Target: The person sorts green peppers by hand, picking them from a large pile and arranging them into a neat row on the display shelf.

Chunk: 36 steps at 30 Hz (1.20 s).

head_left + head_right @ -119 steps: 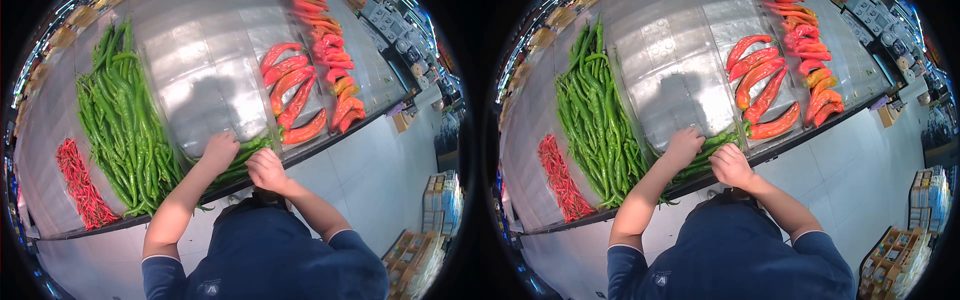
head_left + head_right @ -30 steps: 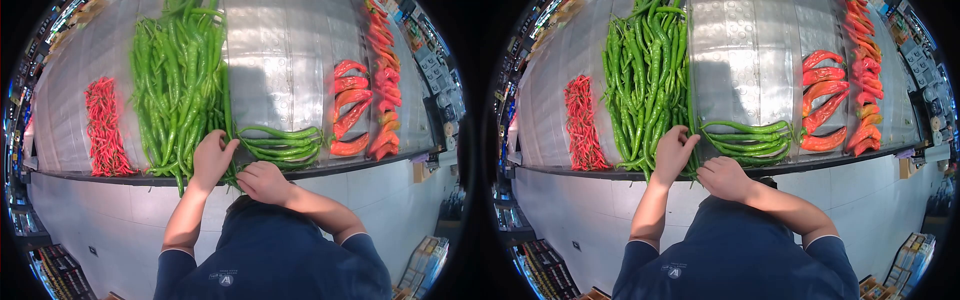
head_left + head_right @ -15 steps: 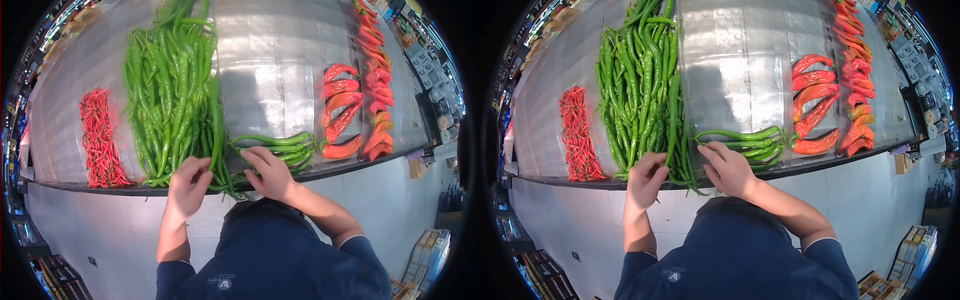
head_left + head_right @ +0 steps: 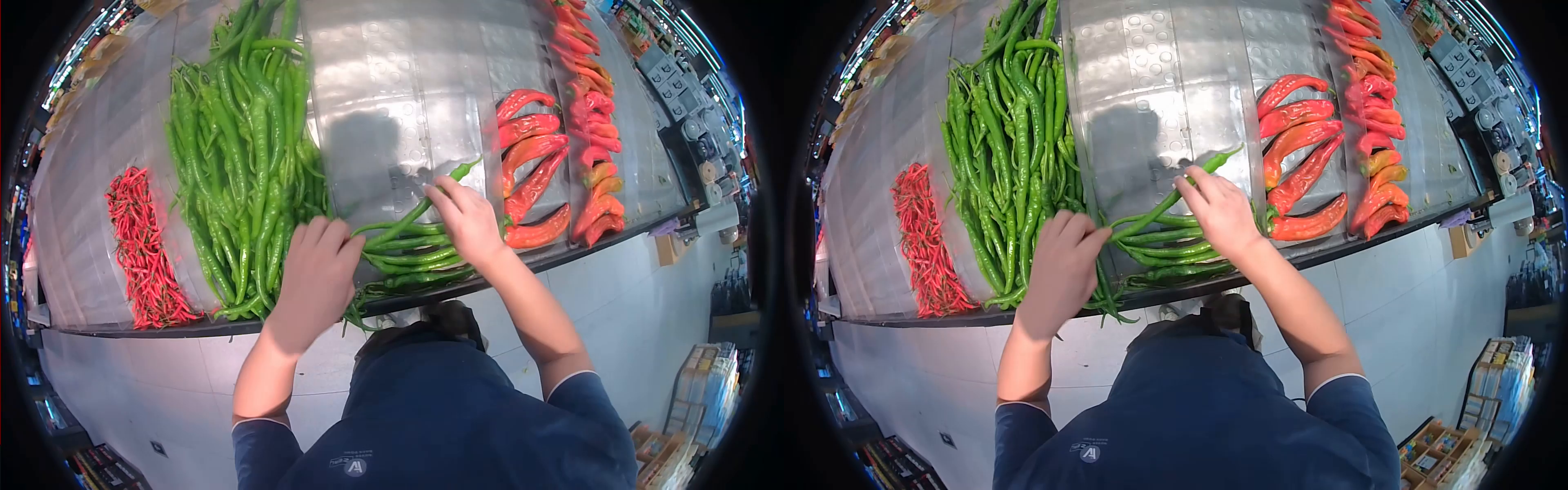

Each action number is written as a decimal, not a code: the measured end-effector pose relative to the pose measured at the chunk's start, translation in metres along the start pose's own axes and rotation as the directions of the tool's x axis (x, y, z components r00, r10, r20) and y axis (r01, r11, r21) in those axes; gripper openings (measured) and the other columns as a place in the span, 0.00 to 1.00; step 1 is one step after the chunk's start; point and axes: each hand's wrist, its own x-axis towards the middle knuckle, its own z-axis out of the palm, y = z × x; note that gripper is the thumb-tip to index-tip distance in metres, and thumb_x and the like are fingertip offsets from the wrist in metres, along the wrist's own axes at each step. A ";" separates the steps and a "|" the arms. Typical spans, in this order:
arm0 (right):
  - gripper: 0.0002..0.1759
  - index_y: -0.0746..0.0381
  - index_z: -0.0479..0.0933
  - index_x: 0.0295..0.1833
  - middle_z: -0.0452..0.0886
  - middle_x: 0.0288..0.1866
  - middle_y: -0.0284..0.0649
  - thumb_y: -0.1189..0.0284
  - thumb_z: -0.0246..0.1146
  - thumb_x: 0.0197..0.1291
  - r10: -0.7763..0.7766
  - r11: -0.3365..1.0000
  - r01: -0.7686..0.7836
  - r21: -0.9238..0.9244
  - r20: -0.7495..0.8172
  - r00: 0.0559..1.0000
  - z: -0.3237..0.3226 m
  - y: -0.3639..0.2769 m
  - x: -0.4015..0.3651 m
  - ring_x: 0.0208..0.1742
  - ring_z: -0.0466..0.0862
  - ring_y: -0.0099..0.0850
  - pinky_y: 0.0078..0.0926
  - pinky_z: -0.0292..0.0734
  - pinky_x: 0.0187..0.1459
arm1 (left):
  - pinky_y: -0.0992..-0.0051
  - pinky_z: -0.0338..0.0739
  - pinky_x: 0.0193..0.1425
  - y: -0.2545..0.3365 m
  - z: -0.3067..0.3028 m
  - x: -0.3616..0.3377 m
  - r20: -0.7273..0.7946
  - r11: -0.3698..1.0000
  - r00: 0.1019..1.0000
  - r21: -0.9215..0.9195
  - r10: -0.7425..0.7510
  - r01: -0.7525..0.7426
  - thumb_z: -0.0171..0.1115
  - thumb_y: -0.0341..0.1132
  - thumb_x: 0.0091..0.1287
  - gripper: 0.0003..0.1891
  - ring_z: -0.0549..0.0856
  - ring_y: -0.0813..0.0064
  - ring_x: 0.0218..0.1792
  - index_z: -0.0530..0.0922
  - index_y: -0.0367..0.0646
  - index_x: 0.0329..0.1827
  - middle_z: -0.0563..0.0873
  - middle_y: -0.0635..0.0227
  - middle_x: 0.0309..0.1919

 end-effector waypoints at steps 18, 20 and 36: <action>0.12 0.60 0.84 0.45 0.84 0.53 0.46 0.68 0.70 0.57 0.104 0.986 -0.077 -0.147 0.191 0.976 0.048 0.008 -0.036 0.39 0.88 0.37 0.36 0.84 0.36 | 0.56 0.72 0.63 -0.013 0.070 0.013 -0.104 0.984 0.987 0.143 0.125 -0.109 0.66 0.24 0.50 0.14 0.80 0.56 0.54 0.83 0.38 0.41 0.82 0.59 0.48; 0.14 0.61 0.84 0.46 0.84 0.51 0.45 0.66 0.73 0.56 0.108 0.986 -0.085 -0.142 0.168 0.980 0.043 0.003 -0.032 0.37 0.88 0.37 0.36 0.83 0.35 | 0.57 0.74 0.60 -0.008 0.062 -0.015 -0.175 0.995 0.979 0.039 0.102 -0.097 0.65 0.22 0.50 0.15 0.81 0.55 0.53 0.83 0.37 0.43 0.83 0.59 0.47; 0.09 0.64 0.82 0.44 0.81 0.44 0.43 0.74 0.69 0.58 0.034 0.989 -0.045 0.142 0.077 0.996 0.034 -0.048 -0.007 0.34 0.86 0.41 0.37 0.83 0.34 | 0.61 0.80 0.49 -0.071 0.034 -0.093 -0.270 0.642 0.614 -0.022 -0.742 0.766 0.72 0.25 0.62 0.20 0.84 0.58 0.41 0.76 0.32 0.56 0.84 0.53 0.41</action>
